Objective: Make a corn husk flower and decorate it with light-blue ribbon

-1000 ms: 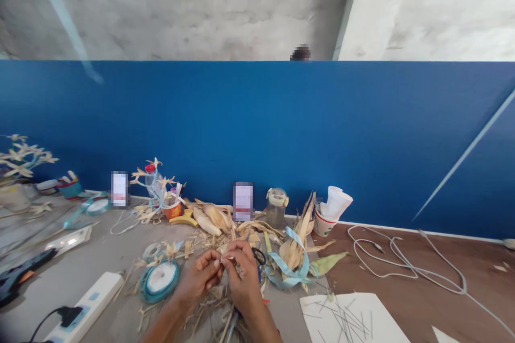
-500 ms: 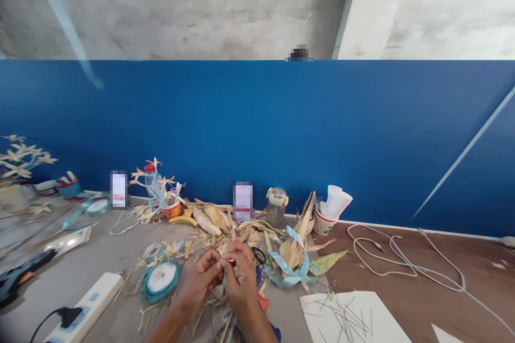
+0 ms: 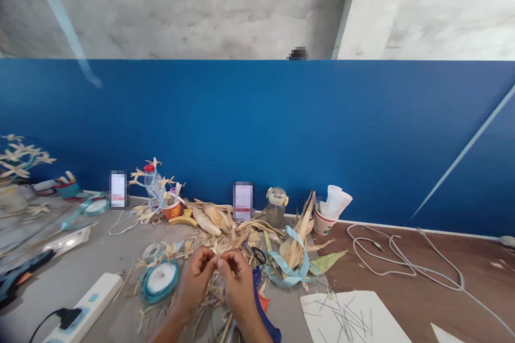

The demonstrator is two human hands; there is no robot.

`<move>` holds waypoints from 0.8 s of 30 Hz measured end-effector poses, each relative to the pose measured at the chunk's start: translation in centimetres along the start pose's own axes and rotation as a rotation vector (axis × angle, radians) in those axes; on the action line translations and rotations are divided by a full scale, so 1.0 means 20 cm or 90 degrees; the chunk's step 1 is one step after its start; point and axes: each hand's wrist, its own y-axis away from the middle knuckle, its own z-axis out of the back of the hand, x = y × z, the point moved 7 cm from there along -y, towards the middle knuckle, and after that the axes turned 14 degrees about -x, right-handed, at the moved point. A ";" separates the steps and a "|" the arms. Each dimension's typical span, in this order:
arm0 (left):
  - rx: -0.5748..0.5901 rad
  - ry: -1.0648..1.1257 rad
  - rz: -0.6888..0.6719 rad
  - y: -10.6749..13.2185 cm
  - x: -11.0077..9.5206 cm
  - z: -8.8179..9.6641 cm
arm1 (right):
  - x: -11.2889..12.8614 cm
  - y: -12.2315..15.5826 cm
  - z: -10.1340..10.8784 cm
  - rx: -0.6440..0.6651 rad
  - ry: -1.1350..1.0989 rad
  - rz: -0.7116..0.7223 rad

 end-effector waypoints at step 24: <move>0.023 -0.021 -0.031 0.02 0.00 -0.03 | -0.03 -0.02 -0.01 -0.059 -0.058 -0.163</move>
